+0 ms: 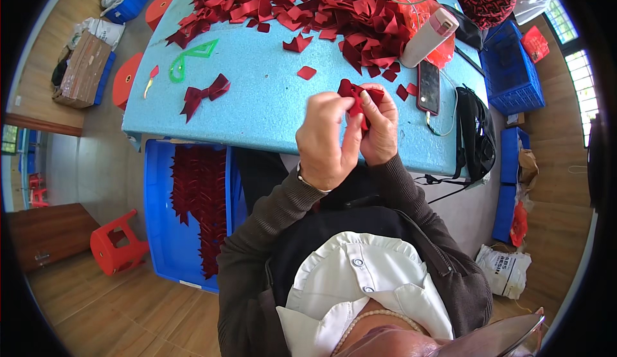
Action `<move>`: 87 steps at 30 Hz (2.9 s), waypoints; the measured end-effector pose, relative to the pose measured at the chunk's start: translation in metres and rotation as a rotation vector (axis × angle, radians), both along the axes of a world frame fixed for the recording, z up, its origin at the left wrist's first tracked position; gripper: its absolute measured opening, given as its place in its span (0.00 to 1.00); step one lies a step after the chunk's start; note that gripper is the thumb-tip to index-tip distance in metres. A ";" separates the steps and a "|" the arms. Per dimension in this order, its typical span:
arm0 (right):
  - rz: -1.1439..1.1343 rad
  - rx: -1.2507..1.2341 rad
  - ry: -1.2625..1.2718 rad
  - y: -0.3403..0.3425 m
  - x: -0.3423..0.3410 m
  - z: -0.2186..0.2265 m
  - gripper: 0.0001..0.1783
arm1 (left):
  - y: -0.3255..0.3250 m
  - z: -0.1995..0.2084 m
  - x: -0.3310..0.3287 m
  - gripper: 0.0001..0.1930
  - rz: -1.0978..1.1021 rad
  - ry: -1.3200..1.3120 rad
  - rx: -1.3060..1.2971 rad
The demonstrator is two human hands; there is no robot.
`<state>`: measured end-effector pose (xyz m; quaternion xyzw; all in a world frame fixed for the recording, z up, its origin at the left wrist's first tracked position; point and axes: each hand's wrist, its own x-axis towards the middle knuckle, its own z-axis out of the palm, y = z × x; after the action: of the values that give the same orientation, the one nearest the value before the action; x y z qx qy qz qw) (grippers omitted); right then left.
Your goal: Assembling decorative red bows from fabric strips at a work table.
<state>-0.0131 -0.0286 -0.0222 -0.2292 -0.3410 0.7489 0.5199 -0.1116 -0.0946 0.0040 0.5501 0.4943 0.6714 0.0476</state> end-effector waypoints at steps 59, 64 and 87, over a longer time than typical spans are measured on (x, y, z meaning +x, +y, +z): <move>-0.218 0.491 -0.260 0.008 0.049 0.043 0.08 | 0.024 0.030 0.043 0.16 -0.225 -0.540 -0.167; -0.290 0.571 -0.383 0.004 0.049 0.054 0.07 | 0.030 0.026 0.046 0.16 -0.264 -0.556 -0.155; -0.040 0.436 -0.298 0.020 0.058 0.062 0.06 | 0.047 0.029 0.037 0.11 -0.350 -0.487 -0.081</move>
<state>0.0450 -0.0088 0.0394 -0.2260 -0.5626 0.6054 0.5156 -0.0748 -0.0472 0.0328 0.4475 0.3925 0.7448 0.3016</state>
